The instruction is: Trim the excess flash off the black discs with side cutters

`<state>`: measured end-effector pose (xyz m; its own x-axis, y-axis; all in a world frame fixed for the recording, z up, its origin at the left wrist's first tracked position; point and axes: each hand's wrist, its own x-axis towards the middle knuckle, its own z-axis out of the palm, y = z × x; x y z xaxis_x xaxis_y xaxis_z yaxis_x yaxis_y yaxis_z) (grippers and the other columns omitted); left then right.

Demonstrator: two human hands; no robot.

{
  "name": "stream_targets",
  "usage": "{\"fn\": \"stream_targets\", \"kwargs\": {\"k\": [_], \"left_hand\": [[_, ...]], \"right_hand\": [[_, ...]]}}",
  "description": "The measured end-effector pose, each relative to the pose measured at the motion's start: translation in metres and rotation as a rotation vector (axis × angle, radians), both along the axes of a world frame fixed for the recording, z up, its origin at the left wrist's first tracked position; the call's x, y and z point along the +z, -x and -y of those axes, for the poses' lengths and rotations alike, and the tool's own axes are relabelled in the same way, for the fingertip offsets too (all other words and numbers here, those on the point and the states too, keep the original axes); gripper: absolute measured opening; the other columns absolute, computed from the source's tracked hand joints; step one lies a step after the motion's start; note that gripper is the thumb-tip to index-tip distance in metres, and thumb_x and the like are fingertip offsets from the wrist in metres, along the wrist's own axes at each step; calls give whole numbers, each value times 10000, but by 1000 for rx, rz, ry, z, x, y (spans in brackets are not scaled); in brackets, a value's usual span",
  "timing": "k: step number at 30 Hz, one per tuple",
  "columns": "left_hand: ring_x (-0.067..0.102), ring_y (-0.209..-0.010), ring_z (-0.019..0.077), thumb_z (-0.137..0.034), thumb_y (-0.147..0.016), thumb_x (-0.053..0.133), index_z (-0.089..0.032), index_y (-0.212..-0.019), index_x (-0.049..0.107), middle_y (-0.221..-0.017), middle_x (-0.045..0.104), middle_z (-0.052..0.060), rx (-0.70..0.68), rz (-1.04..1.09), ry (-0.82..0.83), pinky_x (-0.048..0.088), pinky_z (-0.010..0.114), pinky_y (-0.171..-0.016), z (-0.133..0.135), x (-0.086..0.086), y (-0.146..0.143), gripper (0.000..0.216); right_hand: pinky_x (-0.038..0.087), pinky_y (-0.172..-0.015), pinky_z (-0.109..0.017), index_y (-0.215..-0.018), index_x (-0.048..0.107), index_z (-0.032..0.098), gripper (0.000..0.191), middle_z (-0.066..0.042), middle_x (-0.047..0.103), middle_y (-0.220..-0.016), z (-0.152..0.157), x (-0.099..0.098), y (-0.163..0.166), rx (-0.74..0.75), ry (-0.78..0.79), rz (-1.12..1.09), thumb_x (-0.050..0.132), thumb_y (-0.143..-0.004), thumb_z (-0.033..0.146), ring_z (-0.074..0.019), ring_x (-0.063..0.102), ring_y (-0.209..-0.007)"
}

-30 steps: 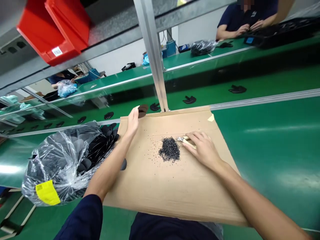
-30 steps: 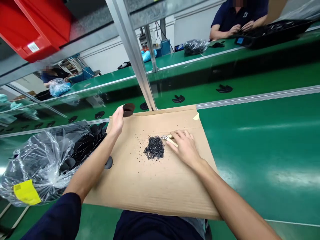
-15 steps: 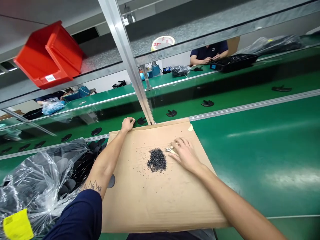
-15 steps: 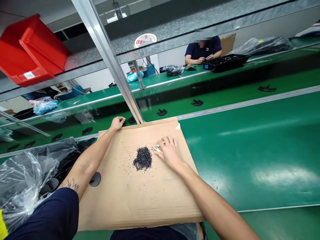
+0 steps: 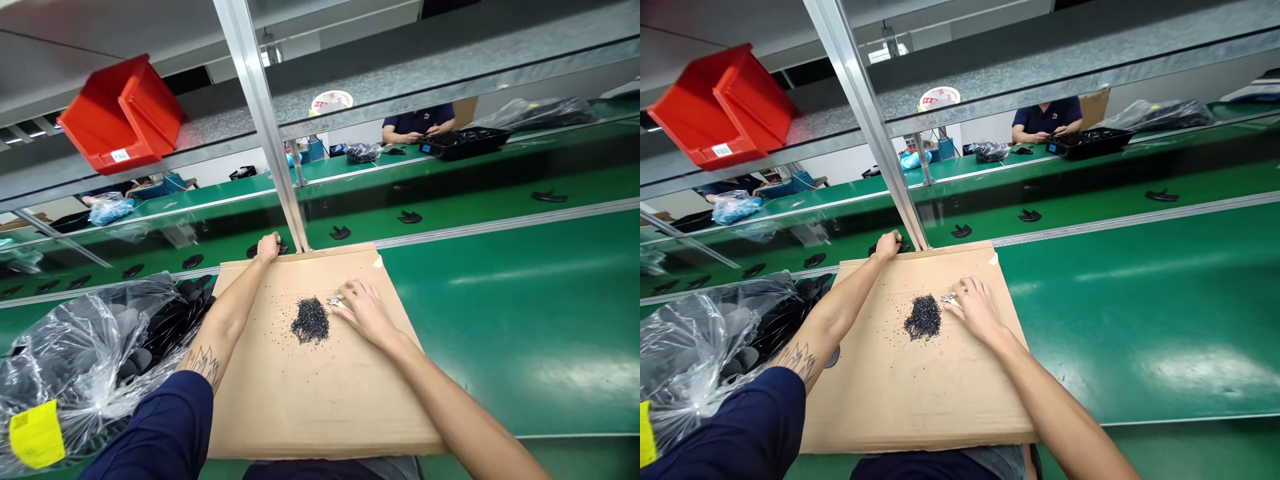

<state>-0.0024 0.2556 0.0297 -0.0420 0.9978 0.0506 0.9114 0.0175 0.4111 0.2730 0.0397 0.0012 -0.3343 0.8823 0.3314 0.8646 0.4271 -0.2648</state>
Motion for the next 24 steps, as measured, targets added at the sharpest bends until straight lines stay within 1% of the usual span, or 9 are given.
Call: {"fn": "stream_targets", "kwargs": {"k": [5, 8, 10, 12, 14, 17, 19, 22, 24], "left_hand": [[667, -1079, 219, -356, -978, 640, -148, -1253, 613, -1237, 653, 99, 28, 180, -172, 591, 433, -930, 16, 15, 6, 346], [686, -993, 188, -195, -962, 602, -116, -1115, 658, -1123, 692, 88, 15, 303, -302, 578, 374, -924, 26, 30, 6, 180], [692, -939, 172, -101, -911, 566, -108, -1020, 676, -1065, 708, 86, -7, 374, -366, 566, 329, -907, 39, 39, 5, 154], [692, -916, 162, -85, -861, 585, -122, -950, 687, -1030, 716, 72, -49, 430, -398, 562, 295, -875, 63, 43, 2, 141], [686, -916, 146, -103, -831, 629, -151, -866, 690, -970, 716, 38, -160, 482, -421, 557, 268, -864, 99, 42, -3, 85], [674, -915, 153, -133, -871, 642, -168, -859, 698, -920, 698, 42, -691, 602, -519, 556, 306, -882, 166, 29, -15, 67], [674, -909, 146, -141, -911, 634, -170, -912, 692, -951, 695, 62, -854, 594, -467, 564, 295, -849, 206, 16, -22, 65], [681, -951, 161, -143, -960, 588, -162, -1031, 667, -1011, 694, 96, -892, 499, -406, 574, 307, -844, 245, 2, -11, 108], [678, -993, 178, -145, -982, 550, -165, -1081, 646, -1040, 691, 103, -795, 349, -400, 571, 326, -866, 258, 1, 12, 140]], "right_hand": [[505, -991, -479, -1141, 702, 182, 310, -181, 656, -1247, -1, -1, 1, 20, -64, -68, 637, -949, 416, -337, 588, -1196], [512, -985, -520, -1143, 714, 200, 300, -179, 667, -1217, -1, 0, 4, 45, -100, -216, 580, -975, 409, -345, 601, -1174], [518, -990, -524, -1150, 721, 216, 314, -160, 683, -1178, -1, 2, 8, 88, -62, -407, 561, -982, 428, -327, 628, -1139], [544, -965, -490, -1172, 714, 219, 367, -141, 697, -1156, -1, 4, 13, 134, 86, -658, 567, -972, 488, -294, 665, -1080], [584, -867, -430, -1237, 677, 224, 471, -126, 706, -1159, 0, 7, 19, 168, 342, -915, 578, -945, 579, -248, 701, -974], [572, -656, -329, -1393, 554, 244, 663, -87, 728, -1040, 3, 14, 26, 224, 739, -1172, 619, -887, 667, -183, 704, -756], [520, -572, -278, -1405, 539, 230, 726, -21, 711, -817, 5, 18, 29, 292, 938, -1163, 748, -818, 604, -147, 654, -620], [460, -498, -252, -1177, 674, 180, 612, 26, 644, -661, 9, 23, 32, 357, 1089, -1073, 850, -724, 552, -102, 564, -494], [453, -490, -248, -1044, 695, 172, 535, 32, 621, -622, 12, 25, 36, 346, 1096, -1048, 848, -717, 567, -99, 561, -484]]}}
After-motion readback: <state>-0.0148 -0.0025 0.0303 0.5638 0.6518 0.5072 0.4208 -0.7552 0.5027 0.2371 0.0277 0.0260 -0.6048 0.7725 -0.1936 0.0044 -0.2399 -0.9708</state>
